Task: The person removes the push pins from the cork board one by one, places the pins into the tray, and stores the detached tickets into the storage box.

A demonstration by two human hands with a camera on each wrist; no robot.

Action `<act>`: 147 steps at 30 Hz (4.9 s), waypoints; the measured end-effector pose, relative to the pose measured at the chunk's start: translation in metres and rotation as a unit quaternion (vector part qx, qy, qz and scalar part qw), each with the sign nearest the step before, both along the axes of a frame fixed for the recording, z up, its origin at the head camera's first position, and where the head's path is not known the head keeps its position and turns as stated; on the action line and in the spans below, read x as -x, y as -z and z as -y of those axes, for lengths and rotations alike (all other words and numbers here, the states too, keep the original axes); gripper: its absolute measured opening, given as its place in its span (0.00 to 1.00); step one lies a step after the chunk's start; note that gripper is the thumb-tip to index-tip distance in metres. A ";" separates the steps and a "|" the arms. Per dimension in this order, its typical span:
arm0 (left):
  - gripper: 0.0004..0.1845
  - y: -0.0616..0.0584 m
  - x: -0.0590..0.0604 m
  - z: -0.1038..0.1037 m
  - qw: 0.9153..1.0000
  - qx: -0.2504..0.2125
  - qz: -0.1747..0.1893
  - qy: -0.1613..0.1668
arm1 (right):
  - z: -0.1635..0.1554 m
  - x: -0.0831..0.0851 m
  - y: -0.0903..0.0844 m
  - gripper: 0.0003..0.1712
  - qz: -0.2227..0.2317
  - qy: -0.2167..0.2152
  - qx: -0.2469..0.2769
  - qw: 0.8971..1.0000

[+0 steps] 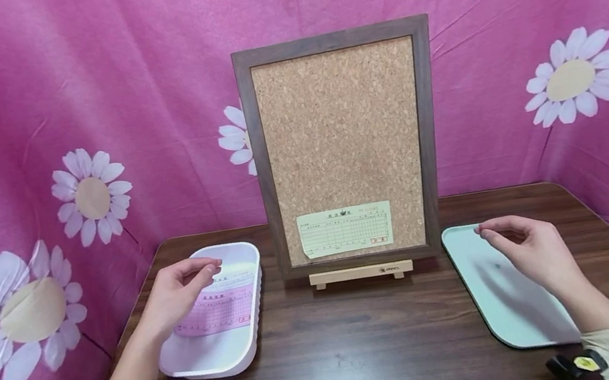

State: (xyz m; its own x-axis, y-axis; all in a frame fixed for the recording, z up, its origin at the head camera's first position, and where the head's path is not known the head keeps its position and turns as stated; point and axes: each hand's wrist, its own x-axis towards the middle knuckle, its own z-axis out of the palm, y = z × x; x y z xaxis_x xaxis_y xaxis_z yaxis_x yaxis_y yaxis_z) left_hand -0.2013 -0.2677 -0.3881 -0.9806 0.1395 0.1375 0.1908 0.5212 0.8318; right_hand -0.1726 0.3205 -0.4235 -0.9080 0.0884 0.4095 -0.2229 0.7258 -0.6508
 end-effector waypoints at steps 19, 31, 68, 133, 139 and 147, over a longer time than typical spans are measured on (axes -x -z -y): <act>0.15 0.004 0.009 -0.028 0.999 -0.014 -0.018 0.036 | 0.025 0.010 -0.008 0.08 0.003 -0.031 0.017 0.999; 0.16 0.007 0.013 -0.043 0.998 -0.019 -0.012 0.053 | 0.044 0.014 -0.011 0.08 -0.004 -0.048 0.037 0.998; 0.15 0.010 0.024 -0.080 0.996 -0.031 -0.008 0.080 | 0.084 0.027 -0.018 0.07 -0.004 -0.088 0.056 0.995; 0.12 0.022 0.034 -0.128 0.997 -0.004 0.013 0.077 | 0.129 0.051 -0.021 0.09 0.009 -0.103 0.101 0.990; 0.11 0.022 0.036 -0.130 0.997 -0.003 0.010 0.074 | 0.130 0.050 -0.021 0.09 0.010 -0.102 0.106 0.989; 0.11 0.023 0.037 -0.131 0.998 -0.008 0.011 0.069 | 0.133 0.049 -0.024 0.09 0.010 -0.109 0.120 0.987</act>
